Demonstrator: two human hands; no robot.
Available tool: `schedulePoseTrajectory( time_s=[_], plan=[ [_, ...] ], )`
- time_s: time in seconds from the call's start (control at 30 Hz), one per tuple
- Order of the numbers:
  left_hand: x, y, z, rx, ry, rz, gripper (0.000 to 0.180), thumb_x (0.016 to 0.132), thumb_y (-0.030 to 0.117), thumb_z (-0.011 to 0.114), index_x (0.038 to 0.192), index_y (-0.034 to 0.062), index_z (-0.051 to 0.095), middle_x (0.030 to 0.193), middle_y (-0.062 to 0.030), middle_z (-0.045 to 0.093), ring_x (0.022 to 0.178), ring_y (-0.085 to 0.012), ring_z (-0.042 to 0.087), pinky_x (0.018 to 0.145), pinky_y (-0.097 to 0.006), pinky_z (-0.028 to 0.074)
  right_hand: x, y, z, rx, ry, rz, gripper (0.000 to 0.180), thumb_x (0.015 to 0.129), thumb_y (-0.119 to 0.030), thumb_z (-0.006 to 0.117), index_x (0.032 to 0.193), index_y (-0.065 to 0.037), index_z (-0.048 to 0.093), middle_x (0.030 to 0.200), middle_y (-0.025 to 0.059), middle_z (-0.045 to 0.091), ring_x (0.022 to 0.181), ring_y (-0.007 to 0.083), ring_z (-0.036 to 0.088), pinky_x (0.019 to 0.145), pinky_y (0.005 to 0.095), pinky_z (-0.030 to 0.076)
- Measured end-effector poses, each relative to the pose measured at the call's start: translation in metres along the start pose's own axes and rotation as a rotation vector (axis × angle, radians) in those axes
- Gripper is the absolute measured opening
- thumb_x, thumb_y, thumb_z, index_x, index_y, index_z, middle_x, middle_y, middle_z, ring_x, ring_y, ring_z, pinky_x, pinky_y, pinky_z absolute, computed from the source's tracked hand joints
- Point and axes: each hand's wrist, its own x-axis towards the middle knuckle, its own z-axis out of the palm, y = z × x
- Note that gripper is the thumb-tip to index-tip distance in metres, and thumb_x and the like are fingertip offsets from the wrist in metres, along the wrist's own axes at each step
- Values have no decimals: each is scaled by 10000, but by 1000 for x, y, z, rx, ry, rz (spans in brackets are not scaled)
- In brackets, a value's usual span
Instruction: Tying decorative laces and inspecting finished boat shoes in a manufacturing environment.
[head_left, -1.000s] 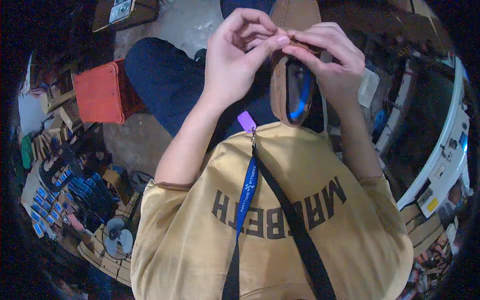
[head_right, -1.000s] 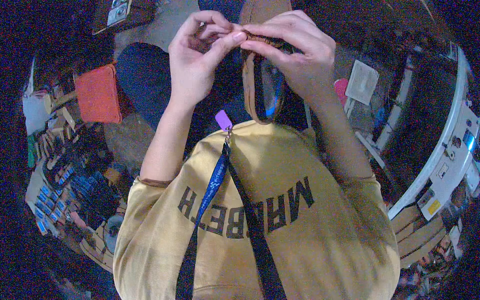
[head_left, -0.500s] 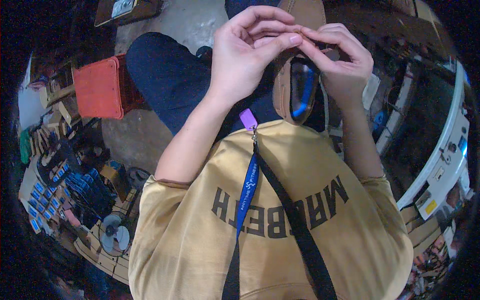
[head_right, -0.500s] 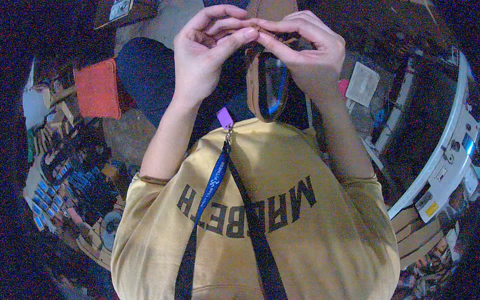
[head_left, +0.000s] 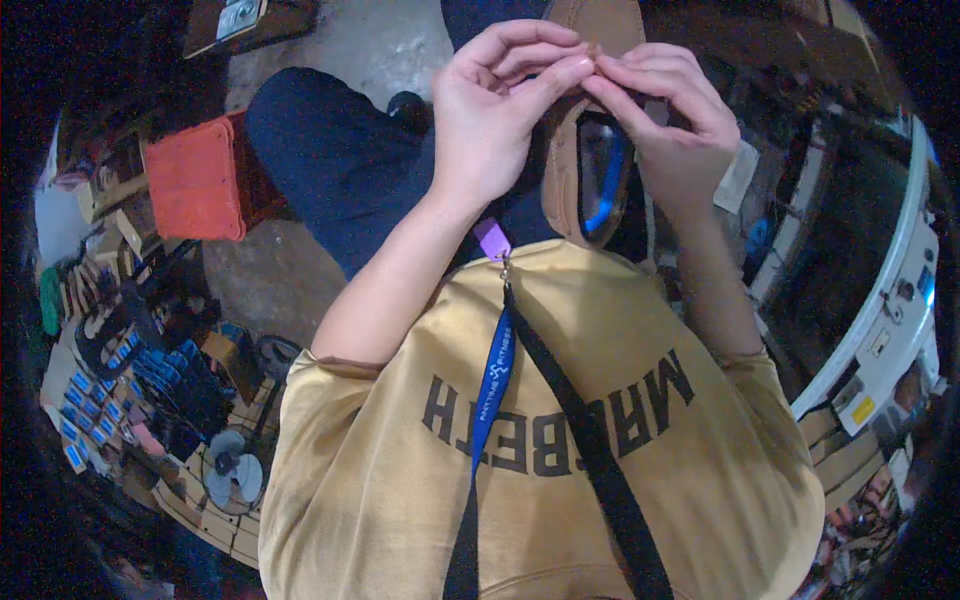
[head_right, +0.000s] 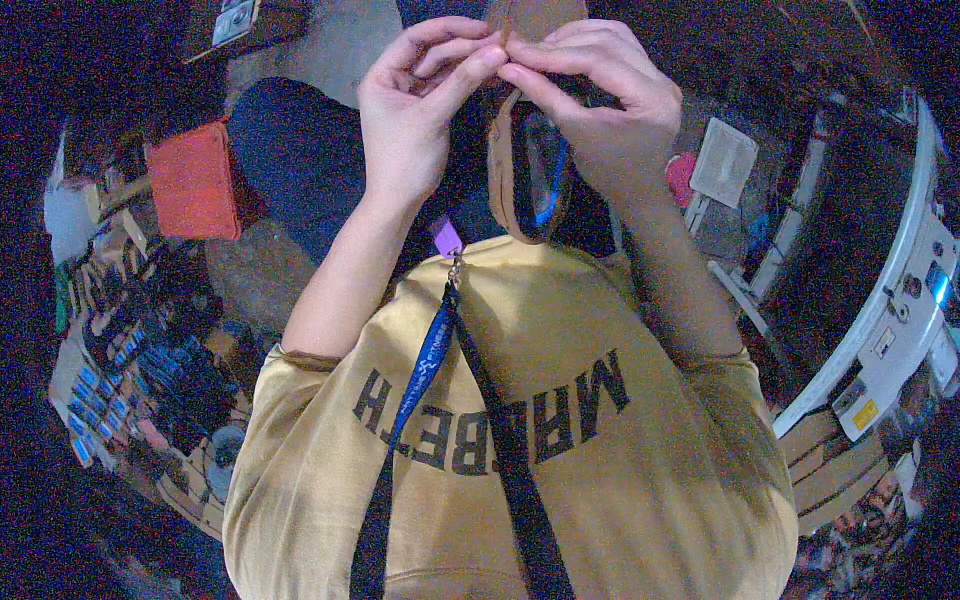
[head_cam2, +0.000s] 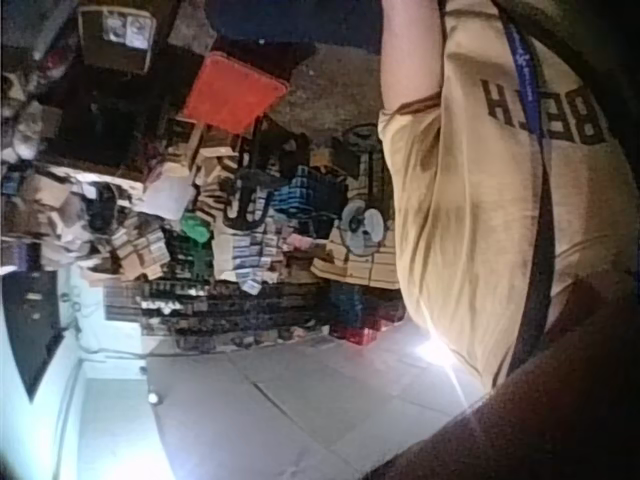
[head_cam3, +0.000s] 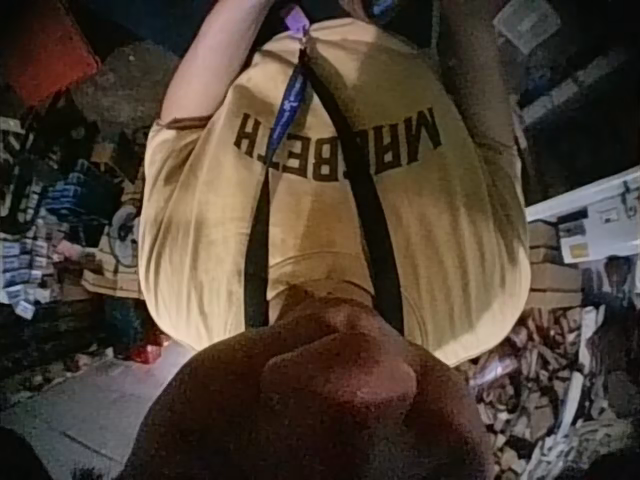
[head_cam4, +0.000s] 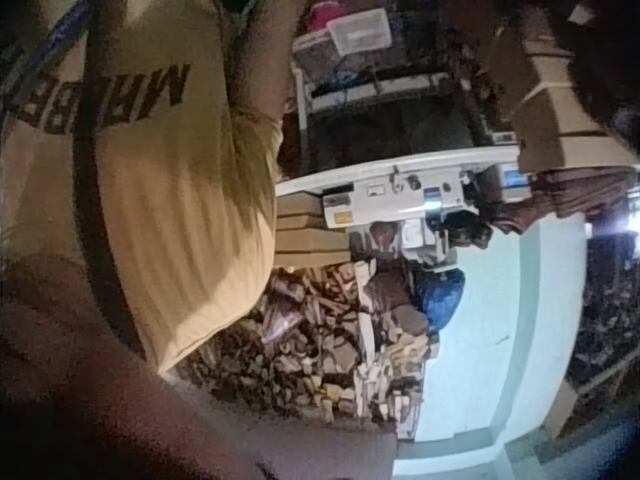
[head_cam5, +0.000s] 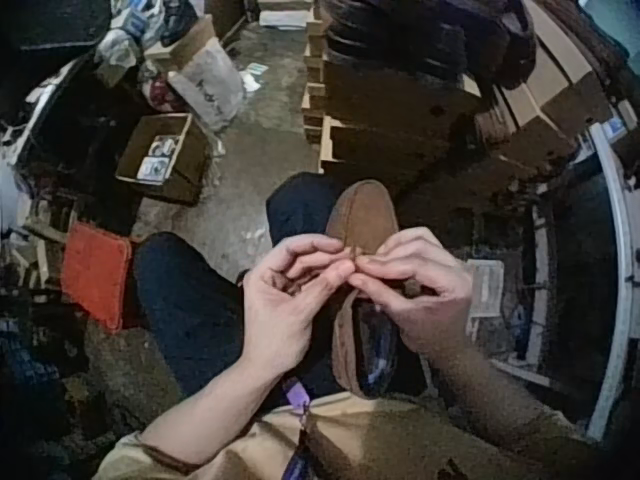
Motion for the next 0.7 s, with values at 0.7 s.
schedulePoseTrajectory(
  time_s=[0.7],
  plan=[
    [7, -5, -12, -145, -154, -64, 209, 967, 119, 650, 1150, 24, 681, 1059, -60, 703, 1006, -128, 647, 901, -261, 511, 27, -1, -17, 41, -251, 155, 162, 812, 26, 753, 973, 6, 757, 1019, 118, 729, 966, 186, 677, 877, 296, 522]
  ],
)
